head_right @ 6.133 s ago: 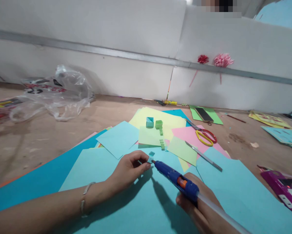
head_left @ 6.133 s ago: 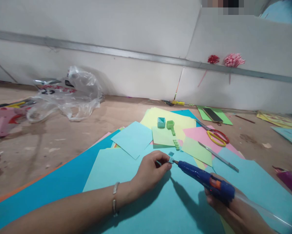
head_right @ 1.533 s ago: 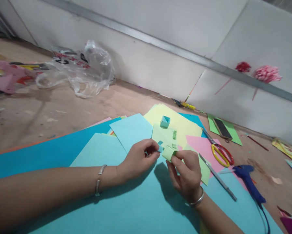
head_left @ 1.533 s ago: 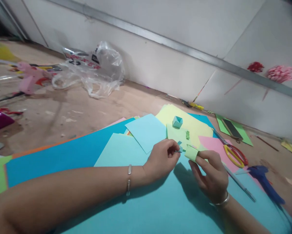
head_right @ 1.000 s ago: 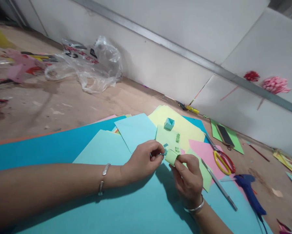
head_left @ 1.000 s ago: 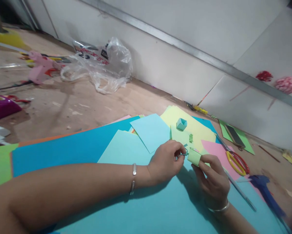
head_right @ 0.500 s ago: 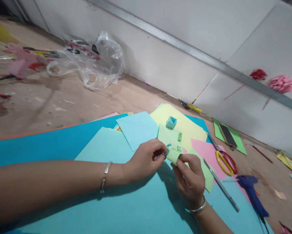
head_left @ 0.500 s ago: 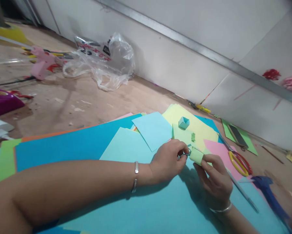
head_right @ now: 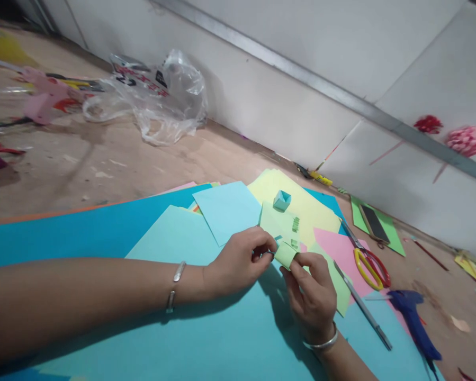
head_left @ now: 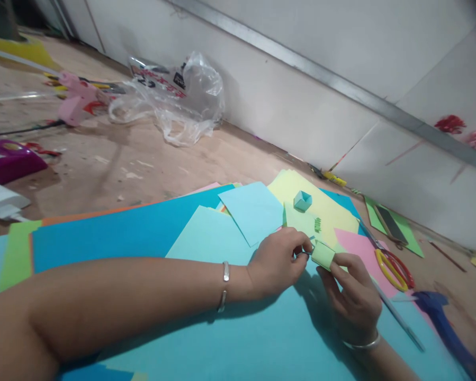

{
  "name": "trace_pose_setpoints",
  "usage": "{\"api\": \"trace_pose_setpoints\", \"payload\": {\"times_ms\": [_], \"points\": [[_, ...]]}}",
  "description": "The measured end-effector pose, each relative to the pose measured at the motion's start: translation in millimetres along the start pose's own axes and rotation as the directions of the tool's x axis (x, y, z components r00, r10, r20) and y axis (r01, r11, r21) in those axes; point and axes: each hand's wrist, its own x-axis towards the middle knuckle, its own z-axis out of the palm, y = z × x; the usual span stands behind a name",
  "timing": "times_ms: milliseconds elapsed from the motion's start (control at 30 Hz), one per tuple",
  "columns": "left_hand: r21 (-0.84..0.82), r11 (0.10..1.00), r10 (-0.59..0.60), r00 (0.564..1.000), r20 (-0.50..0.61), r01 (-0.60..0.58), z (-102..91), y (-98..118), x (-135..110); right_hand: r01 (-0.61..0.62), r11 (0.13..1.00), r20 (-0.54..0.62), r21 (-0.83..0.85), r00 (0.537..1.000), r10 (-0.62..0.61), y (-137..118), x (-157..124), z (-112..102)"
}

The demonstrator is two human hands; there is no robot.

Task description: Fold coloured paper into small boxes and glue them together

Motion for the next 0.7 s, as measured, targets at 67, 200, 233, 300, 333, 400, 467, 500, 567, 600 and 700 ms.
{"api": "trace_pose_setpoints", "payload": {"times_ms": [67, 200, 233, 300, 333, 400, 467, 500, 567, 600, 700], "points": [[0.012, 1.000, -0.001, 1.000, 0.007, 0.001, -0.1, 0, 0, -0.007, 1.000, 0.005, 0.018, 1.000, 0.006, 0, 1, -1], [0.046, 0.999, 0.027, 0.999, 0.022, -0.028, -0.3, -1, 1, -0.064, 0.997, 0.039, 0.035, 0.997, 0.063, -1, 1, 0], [0.051, 0.998, 0.034, 0.999, 0.026, -0.035, -0.4, -1, 1, -0.082, 0.996, 0.043, 0.036, 0.996, 0.080, -2, 1, 0], [0.065, 0.997, 0.040, 0.998, 0.039, -0.043, -0.9, -1, 0, -0.113, 0.992, 0.044, 0.052, 0.993, 0.111, -3, 2, 0], [0.076, 0.996, 0.044, 0.998, 0.048, -0.047, -1.3, 0, 0, -0.131, 0.989, 0.043, 0.074, 0.991, 0.128, -4, 2, 1], [0.105, 0.992, 0.062, 0.996, 0.068, -0.069, -2.3, 1, -1, -0.189, 0.970, 0.042, 0.150, 0.982, 0.185, -5, 4, 1], [0.125, 0.987, 0.087, 0.992, 0.090, -0.098, -3.1, 2, -2, -0.298, 0.918, 0.059, 0.260, 0.954, 0.293, -5, 5, 2], [0.126, 0.987, 0.092, 0.991, 0.102, -0.104, -3.4, 3, -3, -0.371, 0.871, 0.083, 0.320, 0.927, 0.365, -5, 5, 2], [0.113, 0.989, 0.084, 0.989, 0.124, -0.098, -3.5, 4, -4, -0.525, 0.738, 0.159, 0.424, 0.845, 0.510, -3, 4, 4], [0.104, 0.990, 0.077, 0.989, 0.129, -0.091, -3.4, 4, -4, -0.587, 0.662, 0.196, 0.467, 0.798, 0.569, -1, 4, 5], [0.079, 0.992, 0.089, 0.992, 0.094, -0.096, -2.6, 4, -4, -0.669, 0.474, 0.252, 0.572, 0.694, 0.675, 6, -1, 6]]}}
